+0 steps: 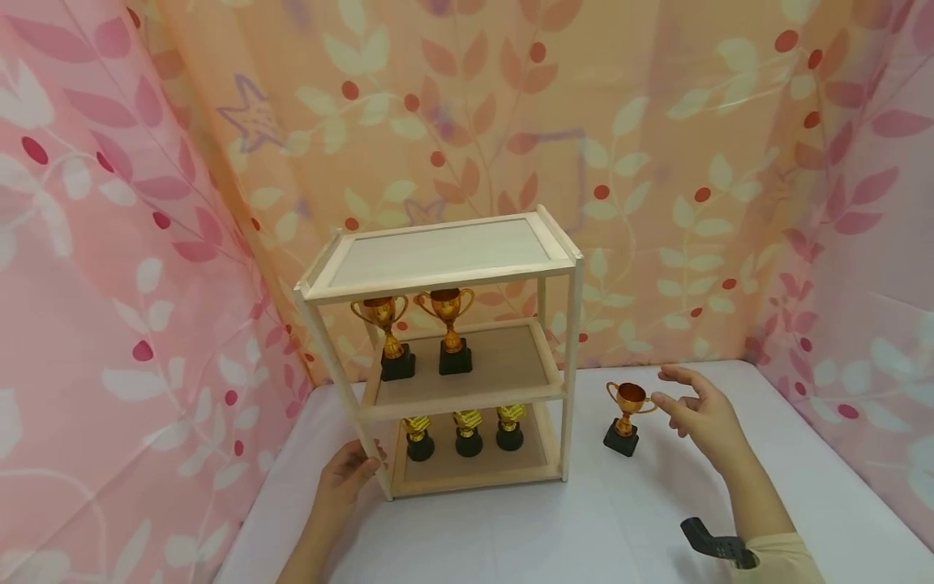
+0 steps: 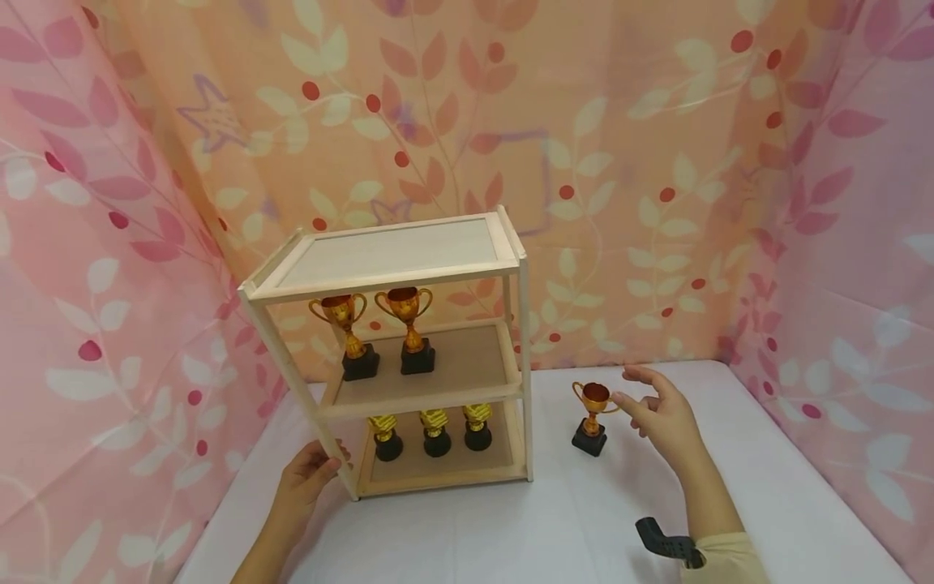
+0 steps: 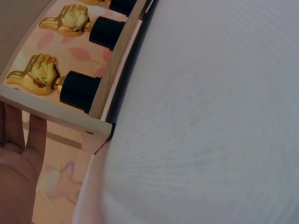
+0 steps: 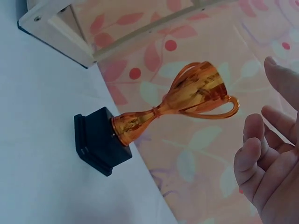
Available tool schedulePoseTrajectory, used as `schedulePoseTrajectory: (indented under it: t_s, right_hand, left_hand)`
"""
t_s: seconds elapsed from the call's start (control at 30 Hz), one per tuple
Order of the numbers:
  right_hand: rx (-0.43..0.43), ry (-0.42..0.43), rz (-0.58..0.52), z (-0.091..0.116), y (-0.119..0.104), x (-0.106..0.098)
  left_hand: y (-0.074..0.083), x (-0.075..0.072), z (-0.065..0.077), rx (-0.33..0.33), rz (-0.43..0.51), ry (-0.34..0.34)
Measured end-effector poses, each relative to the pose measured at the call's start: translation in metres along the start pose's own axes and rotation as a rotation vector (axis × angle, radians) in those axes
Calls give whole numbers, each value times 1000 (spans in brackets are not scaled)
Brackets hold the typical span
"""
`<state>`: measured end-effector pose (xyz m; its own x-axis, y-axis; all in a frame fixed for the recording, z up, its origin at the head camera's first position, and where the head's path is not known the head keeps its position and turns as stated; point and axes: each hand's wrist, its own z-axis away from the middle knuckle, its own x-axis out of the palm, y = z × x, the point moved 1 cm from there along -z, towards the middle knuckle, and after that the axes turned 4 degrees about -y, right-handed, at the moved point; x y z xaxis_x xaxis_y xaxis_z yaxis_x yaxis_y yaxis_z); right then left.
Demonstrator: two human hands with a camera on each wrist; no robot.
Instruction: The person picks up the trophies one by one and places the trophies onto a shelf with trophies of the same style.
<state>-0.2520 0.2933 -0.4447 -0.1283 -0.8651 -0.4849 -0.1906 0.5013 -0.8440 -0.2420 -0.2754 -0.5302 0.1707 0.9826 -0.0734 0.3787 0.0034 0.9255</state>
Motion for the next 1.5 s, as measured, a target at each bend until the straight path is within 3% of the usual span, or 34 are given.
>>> schedulePoseTrajectory:
  t_s: [0.27, 0.73, 1.07, 1.33, 1.5]
  right_hand:
    - [69, -48, 22, -4, 26, -1]
    - [164, -163, 59, -5, 63, 2]
    - [152, -196, -19, -7, 80, 14]
    - [194, -250, -100, -7, 89, 25]
    - [152, -259, -89, -5, 96, 32]
  left_hand:
    - [-2, 0, 1, 19, -12, -6]
    - [1, 1, 0, -4, -19, 5]
    - [0, 2, -1, 39, 3, -1]
    - [1, 2, -1, 22, -23, 2]
    - [3, 3, -1, 27, -28, 7]
